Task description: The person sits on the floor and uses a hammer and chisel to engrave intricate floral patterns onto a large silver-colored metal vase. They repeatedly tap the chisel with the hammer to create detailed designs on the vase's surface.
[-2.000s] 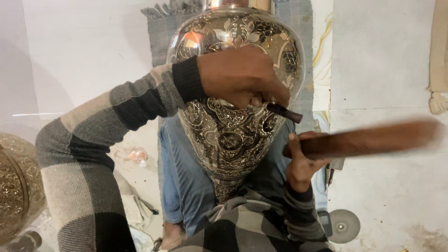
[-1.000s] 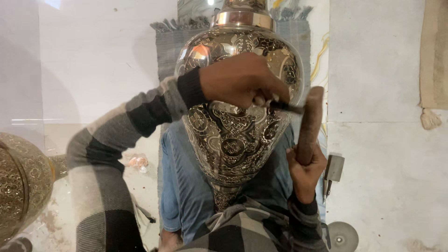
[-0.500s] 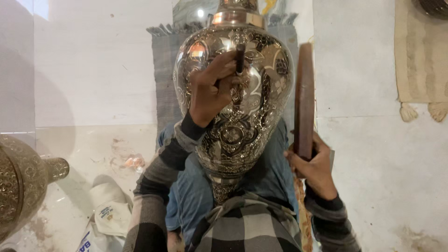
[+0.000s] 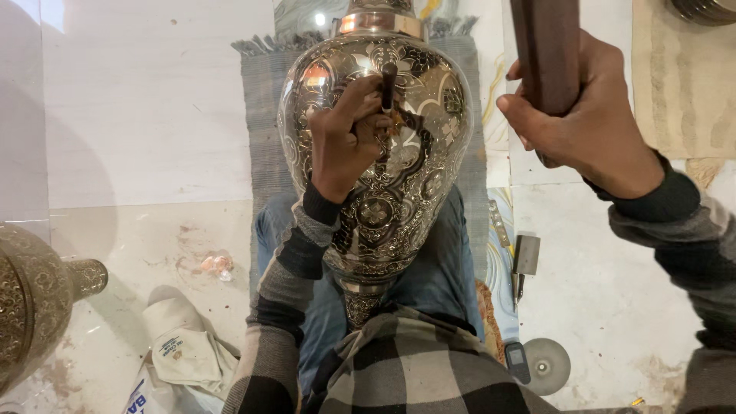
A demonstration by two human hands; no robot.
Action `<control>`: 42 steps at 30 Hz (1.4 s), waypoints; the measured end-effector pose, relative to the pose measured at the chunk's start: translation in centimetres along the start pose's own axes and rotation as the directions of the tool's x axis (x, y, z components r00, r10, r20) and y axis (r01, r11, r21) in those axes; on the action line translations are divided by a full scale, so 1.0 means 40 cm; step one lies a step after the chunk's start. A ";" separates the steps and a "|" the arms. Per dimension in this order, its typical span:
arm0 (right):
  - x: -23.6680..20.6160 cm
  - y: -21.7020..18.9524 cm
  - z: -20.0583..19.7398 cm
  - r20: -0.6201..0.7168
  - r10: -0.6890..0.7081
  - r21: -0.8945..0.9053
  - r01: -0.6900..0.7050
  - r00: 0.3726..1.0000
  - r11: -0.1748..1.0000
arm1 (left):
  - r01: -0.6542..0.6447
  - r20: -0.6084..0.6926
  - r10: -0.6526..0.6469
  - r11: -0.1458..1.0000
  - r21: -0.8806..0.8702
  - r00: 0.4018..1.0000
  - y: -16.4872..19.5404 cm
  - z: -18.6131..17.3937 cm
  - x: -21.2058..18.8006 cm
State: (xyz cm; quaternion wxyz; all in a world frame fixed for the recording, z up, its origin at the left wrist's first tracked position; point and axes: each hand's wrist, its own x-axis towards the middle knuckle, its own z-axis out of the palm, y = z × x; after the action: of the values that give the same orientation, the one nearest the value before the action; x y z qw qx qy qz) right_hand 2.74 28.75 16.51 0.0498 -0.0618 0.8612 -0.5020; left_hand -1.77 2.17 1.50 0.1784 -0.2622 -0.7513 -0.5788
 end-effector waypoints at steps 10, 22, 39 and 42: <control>0.058 -0.058 0.019 0.176 -0.220 -0.557 0.282 0.959 0.782 | 0.042 0.001 -0.042 0.998 -0.047 0.999 0.004 -0.003 0.015; 0.066 -0.041 0.023 0.146 -0.236 -0.579 0.277 0.961 0.767 | 0.092 0.079 -0.083 0.989 -0.113 0.993 0.016 -0.015 0.038; 0.076 -0.010 0.014 0.263 -0.230 -0.549 0.342 0.937 0.763 | 0.159 0.122 -0.140 0.974 -0.163 0.983 -0.016 -0.013 0.035; 0.080 -0.010 0.022 0.142 -0.228 -0.506 0.269 0.963 0.820 | 0.109 0.114 -0.096 0.988 -0.109 0.989 -0.022 -0.015 0.035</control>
State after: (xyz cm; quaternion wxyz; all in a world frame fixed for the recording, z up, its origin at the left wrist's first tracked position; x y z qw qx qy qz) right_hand -0.25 27.29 16.36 -0.0025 -0.2035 0.9467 -0.2497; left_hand -3.44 1.67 1.80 0.0920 -0.2640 -0.7377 -0.6145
